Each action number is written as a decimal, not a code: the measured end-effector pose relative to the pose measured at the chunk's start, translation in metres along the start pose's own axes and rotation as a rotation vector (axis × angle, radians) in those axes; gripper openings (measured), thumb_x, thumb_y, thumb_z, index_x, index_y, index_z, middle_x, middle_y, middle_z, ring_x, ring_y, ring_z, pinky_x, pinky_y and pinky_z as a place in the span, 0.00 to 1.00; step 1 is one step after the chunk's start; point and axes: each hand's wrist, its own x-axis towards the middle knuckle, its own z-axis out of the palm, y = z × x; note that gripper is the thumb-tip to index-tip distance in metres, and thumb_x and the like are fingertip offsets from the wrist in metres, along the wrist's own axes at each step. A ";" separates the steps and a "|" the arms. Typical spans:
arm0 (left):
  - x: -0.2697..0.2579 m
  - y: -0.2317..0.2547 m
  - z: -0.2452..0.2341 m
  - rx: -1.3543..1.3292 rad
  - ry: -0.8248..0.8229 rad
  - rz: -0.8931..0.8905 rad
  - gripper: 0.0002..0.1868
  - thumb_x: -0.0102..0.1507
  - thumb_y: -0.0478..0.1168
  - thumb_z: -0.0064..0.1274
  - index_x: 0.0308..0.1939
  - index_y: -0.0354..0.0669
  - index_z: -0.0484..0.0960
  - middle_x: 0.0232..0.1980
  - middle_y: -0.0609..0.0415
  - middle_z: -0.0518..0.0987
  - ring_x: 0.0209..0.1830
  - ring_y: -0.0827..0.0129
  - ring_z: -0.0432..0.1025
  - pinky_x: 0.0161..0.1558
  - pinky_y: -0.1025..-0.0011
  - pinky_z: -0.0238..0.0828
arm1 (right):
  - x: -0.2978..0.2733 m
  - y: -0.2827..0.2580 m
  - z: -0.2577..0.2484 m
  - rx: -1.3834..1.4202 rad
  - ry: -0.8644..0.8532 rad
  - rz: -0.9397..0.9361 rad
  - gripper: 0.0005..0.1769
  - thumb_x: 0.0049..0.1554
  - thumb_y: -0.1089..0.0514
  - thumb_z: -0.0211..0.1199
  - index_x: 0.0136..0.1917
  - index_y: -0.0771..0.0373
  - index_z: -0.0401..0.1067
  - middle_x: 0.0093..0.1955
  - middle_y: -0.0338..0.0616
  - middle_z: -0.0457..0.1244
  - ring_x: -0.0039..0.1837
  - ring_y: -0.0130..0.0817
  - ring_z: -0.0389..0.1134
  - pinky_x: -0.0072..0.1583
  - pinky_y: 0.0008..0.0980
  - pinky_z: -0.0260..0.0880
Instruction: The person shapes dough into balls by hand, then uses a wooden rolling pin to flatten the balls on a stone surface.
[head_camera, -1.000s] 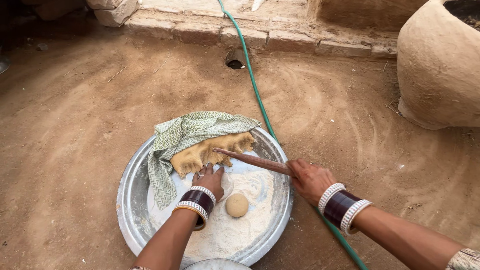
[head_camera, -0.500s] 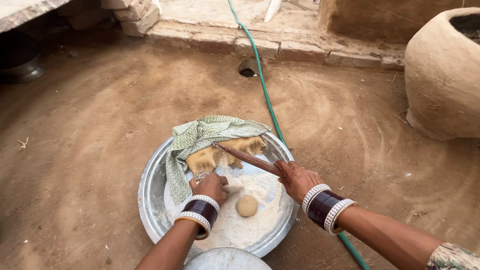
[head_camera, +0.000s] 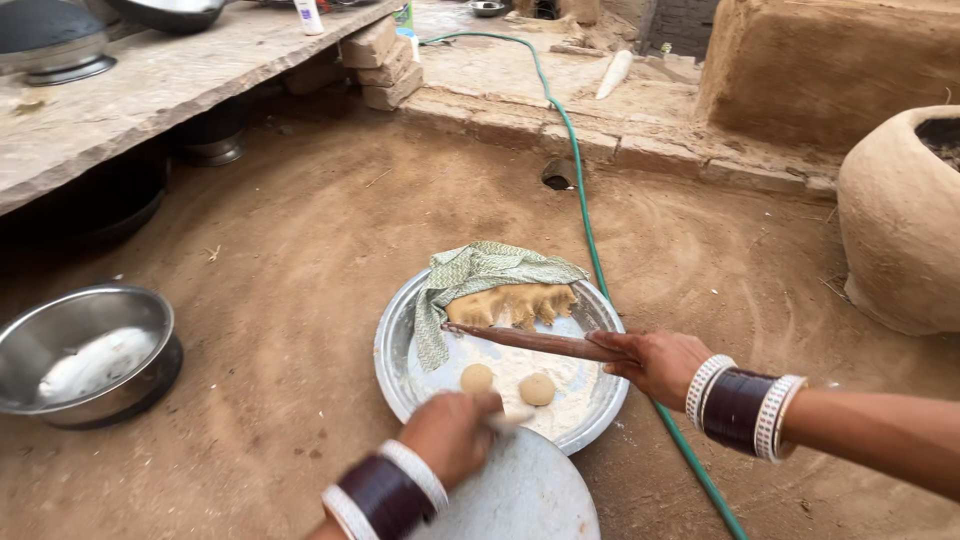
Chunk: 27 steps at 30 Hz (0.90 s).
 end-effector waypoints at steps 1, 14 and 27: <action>-0.020 0.010 0.010 0.112 -0.104 0.074 0.09 0.60 0.39 0.57 0.44 0.44 0.85 0.41 0.44 0.84 0.48 0.52 0.78 0.54 0.56 0.72 | -0.007 -0.006 0.003 -0.004 0.002 -0.012 0.32 0.61 0.33 0.51 0.77 0.29 0.55 0.50 0.35 0.70 0.41 0.35 0.73 0.46 0.34 0.76; -0.086 -0.020 0.027 0.508 0.231 -0.601 0.35 0.68 0.59 0.31 0.74 0.43 0.56 0.80 0.40 0.43 0.82 0.54 0.34 0.71 0.34 0.22 | -0.060 -0.036 0.115 -0.066 0.292 -0.520 0.40 0.59 0.32 0.48 0.80 0.46 0.48 0.67 0.48 0.55 0.60 0.45 0.64 0.59 0.47 0.67; -0.042 -0.051 0.017 0.310 -0.026 -0.744 0.43 0.68 0.69 0.13 0.79 0.48 0.42 0.84 0.47 0.28 0.83 0.58 0.20 0.69 0.32 0.06 | 0.043 -0.049 0.084 -0.118 0.032 -0.141 0.51 0.56 0.19 0.22 0.83 0.43 0.22 0.86 0.47 0.17 0.83 0.44 0.12 0.77 0.59 0.16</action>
